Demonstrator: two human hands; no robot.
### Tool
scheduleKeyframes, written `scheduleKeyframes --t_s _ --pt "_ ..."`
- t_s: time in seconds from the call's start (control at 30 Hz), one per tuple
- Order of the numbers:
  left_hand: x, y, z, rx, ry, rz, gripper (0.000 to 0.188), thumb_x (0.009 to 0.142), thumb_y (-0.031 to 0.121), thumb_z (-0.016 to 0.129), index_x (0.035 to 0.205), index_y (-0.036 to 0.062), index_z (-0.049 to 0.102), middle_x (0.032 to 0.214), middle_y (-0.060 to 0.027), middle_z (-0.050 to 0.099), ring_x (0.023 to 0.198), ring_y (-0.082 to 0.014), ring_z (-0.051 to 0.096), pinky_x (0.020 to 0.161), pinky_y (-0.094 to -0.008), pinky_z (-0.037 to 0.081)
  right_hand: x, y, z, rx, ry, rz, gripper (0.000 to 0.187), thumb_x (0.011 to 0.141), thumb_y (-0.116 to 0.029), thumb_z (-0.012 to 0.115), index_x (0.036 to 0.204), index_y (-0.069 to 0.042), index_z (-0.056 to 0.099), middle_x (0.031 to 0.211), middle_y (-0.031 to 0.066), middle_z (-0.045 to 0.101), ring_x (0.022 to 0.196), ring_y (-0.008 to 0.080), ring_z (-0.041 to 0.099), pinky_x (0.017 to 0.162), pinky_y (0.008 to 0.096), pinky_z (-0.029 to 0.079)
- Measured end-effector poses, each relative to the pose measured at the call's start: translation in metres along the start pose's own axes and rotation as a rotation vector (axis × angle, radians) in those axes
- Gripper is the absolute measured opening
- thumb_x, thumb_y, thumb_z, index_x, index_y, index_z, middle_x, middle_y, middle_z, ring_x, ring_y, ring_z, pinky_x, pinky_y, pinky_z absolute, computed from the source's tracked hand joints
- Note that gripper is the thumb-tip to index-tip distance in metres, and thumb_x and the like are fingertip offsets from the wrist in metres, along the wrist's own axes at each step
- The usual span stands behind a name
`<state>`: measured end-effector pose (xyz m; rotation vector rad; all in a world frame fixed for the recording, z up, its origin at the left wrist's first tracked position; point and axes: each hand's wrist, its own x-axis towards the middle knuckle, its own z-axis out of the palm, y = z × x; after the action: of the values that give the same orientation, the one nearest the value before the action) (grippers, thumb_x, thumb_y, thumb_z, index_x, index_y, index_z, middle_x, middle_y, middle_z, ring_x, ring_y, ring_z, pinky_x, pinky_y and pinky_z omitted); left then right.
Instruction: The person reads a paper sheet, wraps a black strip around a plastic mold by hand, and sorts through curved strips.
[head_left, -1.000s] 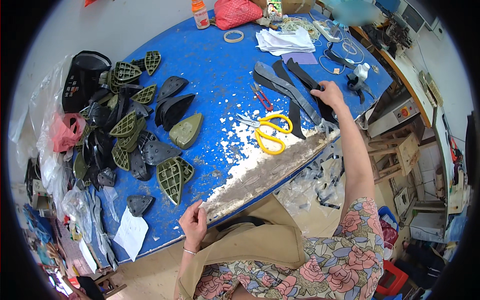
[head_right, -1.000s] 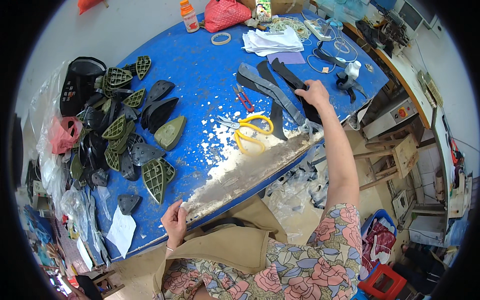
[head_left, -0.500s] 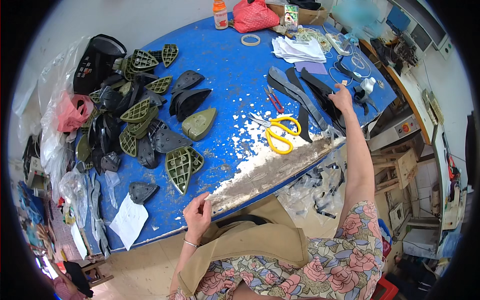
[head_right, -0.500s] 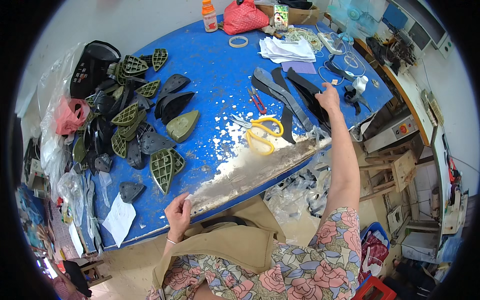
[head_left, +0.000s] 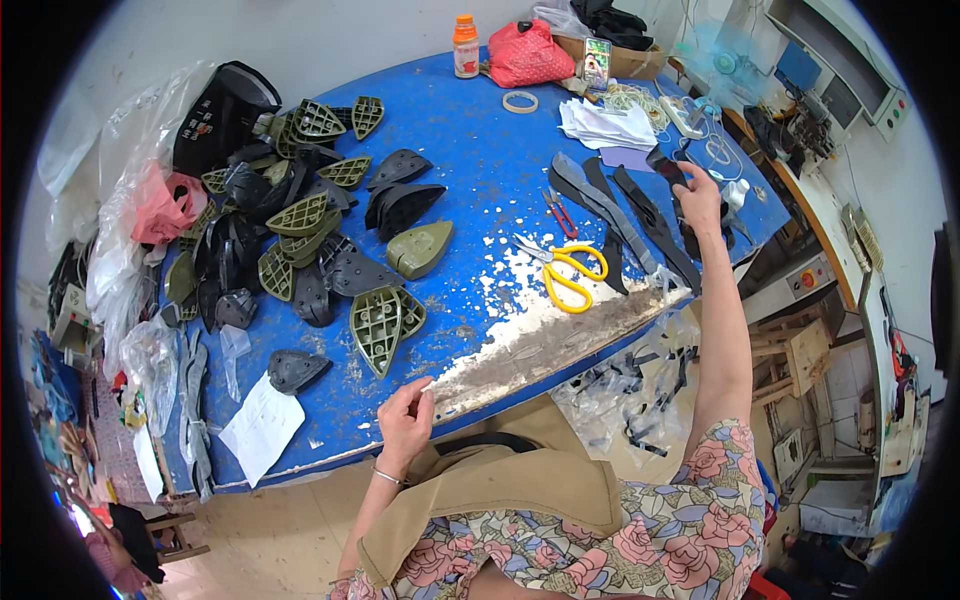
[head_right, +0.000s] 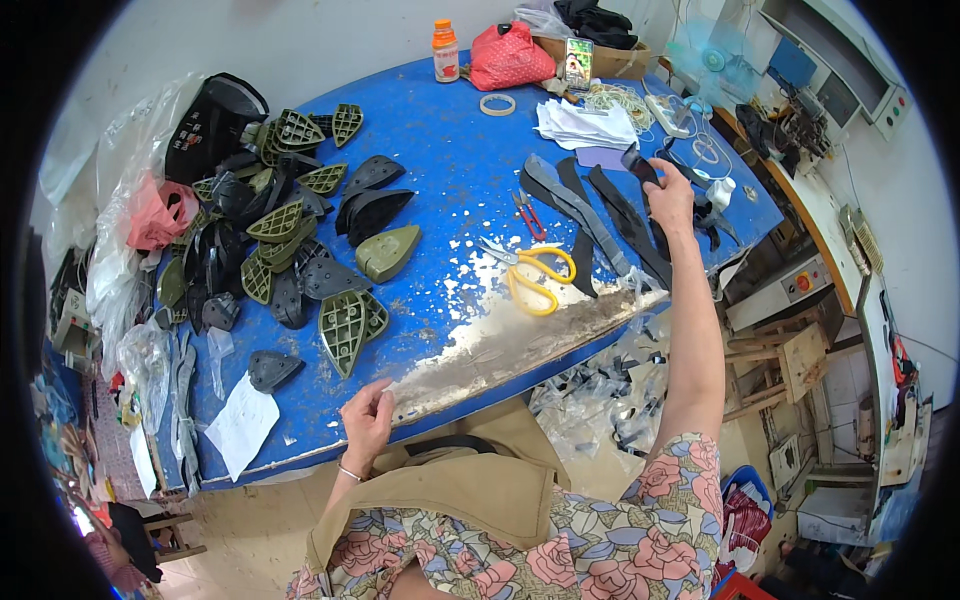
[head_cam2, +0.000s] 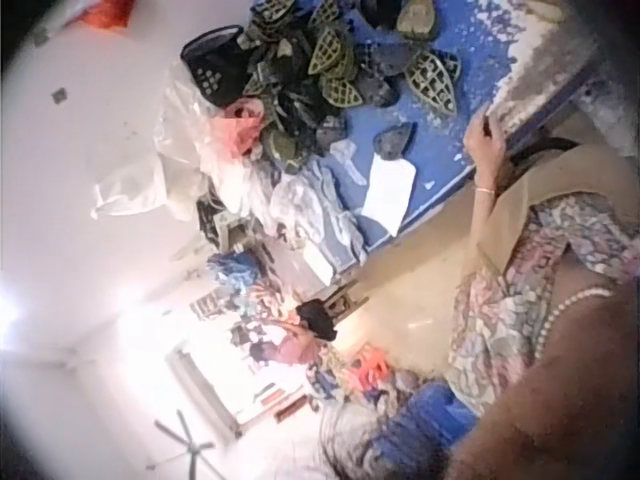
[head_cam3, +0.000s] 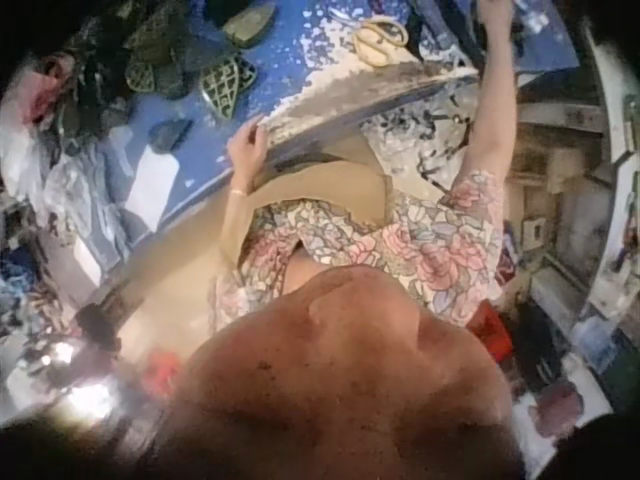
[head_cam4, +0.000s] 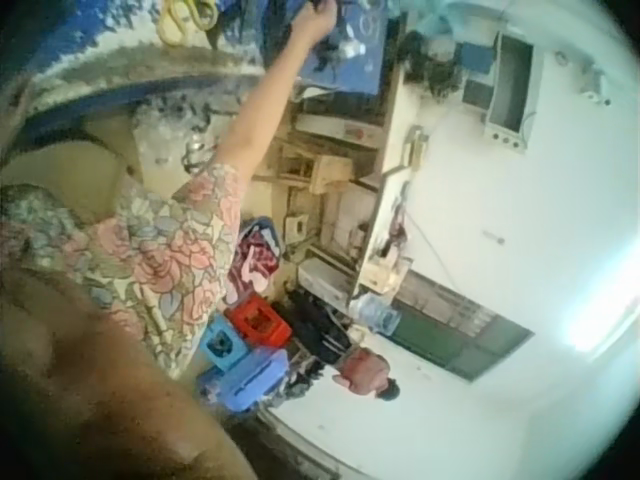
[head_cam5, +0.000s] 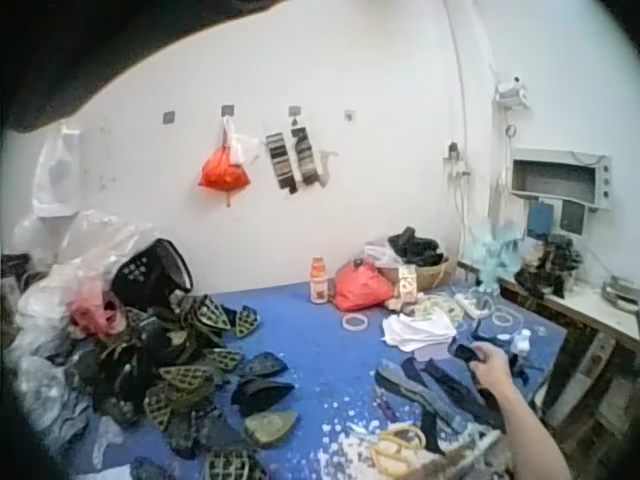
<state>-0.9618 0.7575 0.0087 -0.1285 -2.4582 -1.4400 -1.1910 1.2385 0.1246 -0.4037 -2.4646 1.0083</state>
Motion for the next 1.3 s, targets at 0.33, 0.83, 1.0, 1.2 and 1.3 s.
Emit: scheduleKeyframes --t_s 0.33,0.83,1.0,1.2,1.3 --pt "0.023 0.065 -0.006 -0.672 -0.297 -0.166 0.039 0.093 0.008 0.053 0.131 0.0 0.048 0.128 -0.0131 0.054 0.106 -0.0136 0.057 0.087 -0.0289 0.049 -0.25 -0.118 0.058 0.982 -0.656 -0.02 0.039 0.079 0.006 0.059 0.118 0.001 0.056 0.102 0.0028 0.063 0.091 0.0092 0.057 0.081 0.0239 0.045" --pt "-0.019 0.048 -0.002 -0.33 0.24 -0.048 0.042 0.086 0.006 0.052 0.127 -0.0024 0.048 0.091 -0.018 0.06 0.081 -0.0233 0.063 0.069 -0.0325 0.049 -0.333 -0.175 0.132 0.644 -0.699 -0.386 0.014 0.077 0.002 0.067 0.09 0.003 0.064 0.089 0.0083 0.062 0.08 0.0158 0.057 0.074 0.0271 0.047" --pt "-0.014 0.045 -0.012 -0.271 0.157 0.055 0.059 0.081 0.0 0.049 0.139 0.0027 0.038 0.106 -0.0193 0.058 0.098 -0.0353 0.057 0.082 -0.0365 0.046 -0.339 -0.181 0.136 0.628 -0.709 -0.355 0.011 0.081 0.002 0.064 0.092 0.004 0.062 0.087 0.0073 0.061 0.081 0.0153 0.056 0.075 0.0275 0.046" --pt "-0.014 0.044 -0.02 -0.202 0.043 -0.021 0.062 0.086 0.003 0.046 0.145 0.005 0.028 0.111 -0.0168 0.053 0.098 -0.0327 0.056 0.08 -0.0387 0.045 -0.34 -0.177 0.142 0.605 -0.713 -0.425 0.012 0.083 0.0 0.063 0.094 0.004 0.065 0.087 0.0074 0.061 0.079 0.0148 0.056 0.071 0.0285 0.047" --pt "-0.014 0.045 -0.022 -0.179 0.026 -0.046 0.061 0.087 0.005 0.046 0.145 0.0055 0.027 0.109 -0.0159 0.052 0.096 -0.0321 0.055 0.081 -0.0388 0.044 -0.338 -0.173 0.146 0.552 -0.744 -0.451 0.016 0.087 -0.004 0.061 0.099 0.005 0.064 0.09 0.0072 0.064 0.083 0.013 0.057 0.077 0.0262 0.047"
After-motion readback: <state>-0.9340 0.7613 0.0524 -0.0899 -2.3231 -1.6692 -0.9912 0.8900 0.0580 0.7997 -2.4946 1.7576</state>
